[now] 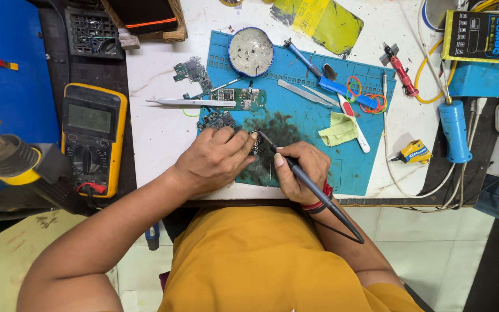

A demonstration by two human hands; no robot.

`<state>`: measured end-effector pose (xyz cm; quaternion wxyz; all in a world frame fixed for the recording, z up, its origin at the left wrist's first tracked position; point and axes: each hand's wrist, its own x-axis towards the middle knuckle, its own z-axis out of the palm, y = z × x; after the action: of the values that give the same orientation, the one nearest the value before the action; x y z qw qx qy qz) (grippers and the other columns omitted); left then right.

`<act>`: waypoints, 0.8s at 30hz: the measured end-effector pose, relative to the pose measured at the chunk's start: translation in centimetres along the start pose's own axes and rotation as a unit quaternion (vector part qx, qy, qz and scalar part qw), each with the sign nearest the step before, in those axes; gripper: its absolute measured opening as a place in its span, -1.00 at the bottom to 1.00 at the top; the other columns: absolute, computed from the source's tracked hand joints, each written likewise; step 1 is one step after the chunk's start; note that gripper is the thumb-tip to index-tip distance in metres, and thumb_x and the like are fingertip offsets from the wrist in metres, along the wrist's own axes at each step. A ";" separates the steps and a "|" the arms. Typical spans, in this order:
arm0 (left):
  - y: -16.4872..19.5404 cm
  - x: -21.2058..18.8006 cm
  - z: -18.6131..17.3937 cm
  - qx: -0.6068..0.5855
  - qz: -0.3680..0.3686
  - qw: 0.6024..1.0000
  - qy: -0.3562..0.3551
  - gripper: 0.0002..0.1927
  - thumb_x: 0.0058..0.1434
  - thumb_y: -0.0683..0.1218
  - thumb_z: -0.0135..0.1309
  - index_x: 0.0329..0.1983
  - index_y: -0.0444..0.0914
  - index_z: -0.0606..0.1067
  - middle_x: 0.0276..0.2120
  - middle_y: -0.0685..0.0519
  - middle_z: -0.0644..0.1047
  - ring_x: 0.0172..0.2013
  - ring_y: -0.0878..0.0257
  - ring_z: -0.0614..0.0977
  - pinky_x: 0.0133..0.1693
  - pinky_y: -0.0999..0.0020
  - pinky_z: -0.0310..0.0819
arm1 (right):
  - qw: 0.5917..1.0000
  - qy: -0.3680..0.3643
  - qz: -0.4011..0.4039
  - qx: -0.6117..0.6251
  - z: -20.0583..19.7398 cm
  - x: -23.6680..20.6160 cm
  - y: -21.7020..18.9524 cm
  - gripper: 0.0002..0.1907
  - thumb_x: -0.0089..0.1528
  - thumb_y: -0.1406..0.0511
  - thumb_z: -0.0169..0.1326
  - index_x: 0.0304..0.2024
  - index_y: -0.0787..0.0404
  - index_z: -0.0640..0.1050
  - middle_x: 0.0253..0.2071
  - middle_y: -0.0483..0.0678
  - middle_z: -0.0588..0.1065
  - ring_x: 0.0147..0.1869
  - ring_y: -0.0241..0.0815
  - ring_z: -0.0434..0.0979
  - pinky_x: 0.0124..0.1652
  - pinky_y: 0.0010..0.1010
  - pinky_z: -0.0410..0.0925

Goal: The person solders components on a disassembled phone motherboard at a repair bench, holding the board with one hand while applying a soldering iron and solder wire with the other. They reposition the board, use tweezers, and continue soldering different points on the board.

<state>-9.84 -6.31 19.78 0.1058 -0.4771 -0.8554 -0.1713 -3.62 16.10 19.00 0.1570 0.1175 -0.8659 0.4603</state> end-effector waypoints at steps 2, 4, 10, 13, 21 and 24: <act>-0.2 0.0 0.1 -0.001 0.001 1.000 0.003 -0.57 0.28 0.06 0.18 0.04 -0.33 0.60 -0.16 0.09 0.51 -0.21 0.22 0.49 -0.28 0.34 0.32 | 1.000 -0.008 -0.003 0.007 0.0 0.1 0.1 -0.92 0.26 0.43 0.17 -0.25 0.33 0.51 -0.36 0.06 0.55 -0.39 -0.06 0.57 -0.36 -0.36 0.37; -0.4 0.1 0.2 -0.008 0.000 1.000 0.004 -0.58 0.27 0.06 0.18 0.04 -0.33 0.60 -0.15 0.09 0.52 -0.21 0.22 0.49 -0.27 0.33 0.33 | 1.000 -0.014 -0.005 0.006 0.0 0.3 0.2 -0.91 0.26 0.43 0.17 -0.25 0.33 0.50 -0.37 0.07 0.55 -0.40 -0.06 0.57 -0.37 -0.36 0.37; -0.7 0.0 0.4 -0.012 0.002 1.000 0.011 -0.58 0.26 0.05 0.20 0.03 -0.33 0.60 -0.14 0.07 0.52 -0.21 0.21 0.50 -0.28 0.32 0.33 | 1.000 -0.021 -0.010 0.009 0.0 0.6 0.3 -0.90 0.26 0.44 0.17 -0.25 0.32 0.49 -0.36 0.07 0.56 -0.38 -0.05 0.58 -0.35 -0.34 0.38; -0.8 -0.1 0.6 -0.018 0.001 1.000 0.016 -0.58 0.25 0.06 0.21 0.03 -0.33 0.60 -0.12 0.06 0.52 -0.20 0.20 0.51 -0.29 0.31 0.33 | 1.000 -0.017 -0.011 0.010 0.1 0.6 0.4 -0.90 0.25 0.44 0.17 -0.25 0.32 0.49 -0.37 0.07 0.55 -0.39 -0.04 0.57 -0.36 -0.34 0.37; -0.9 -0.3 1.1 -0.024 -0.001 0.999 0.032 -0.58 0.25 0.04 0.23 0.05 -0.33 0.60 -0.09 0.04 0.52 -0.19 0.20 0.51 -0.26 0.30 0.34 | 1.000 -0.024 -0.013 0.011 0.2 0.5 0.6 -0.90 0.24 0.45 0.17 -0.25 0.32 0.49 -0.37 0.08 0.56 -0.38 -0.03 0.59 -0.35 -0.33 0.40; -0.9 -0.3 1.1 -0.021 0.000 0.999 0.025 -0.58 0.24 0.05 0.23 0.04 -0.33 0.61 -0.11 0.05 0.52 -0.20 0.20 0.51 -0.28 0.30 0.33 | 1.000 -0.024 -0.012 0.012 0.2 0.5 0.7 -0.90 0.24 0.45 0.16 -0.25 0.32 0.49 -0.37 0.08 0.56 -0.38 -0.04 0.59 -0.35 -0.33 0.40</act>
<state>-10.53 -6.52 18.46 0.1165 -0.4747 -0.8489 -0.2011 -4.35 16.26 18.57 0.1401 0.1410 -0.8623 0.4657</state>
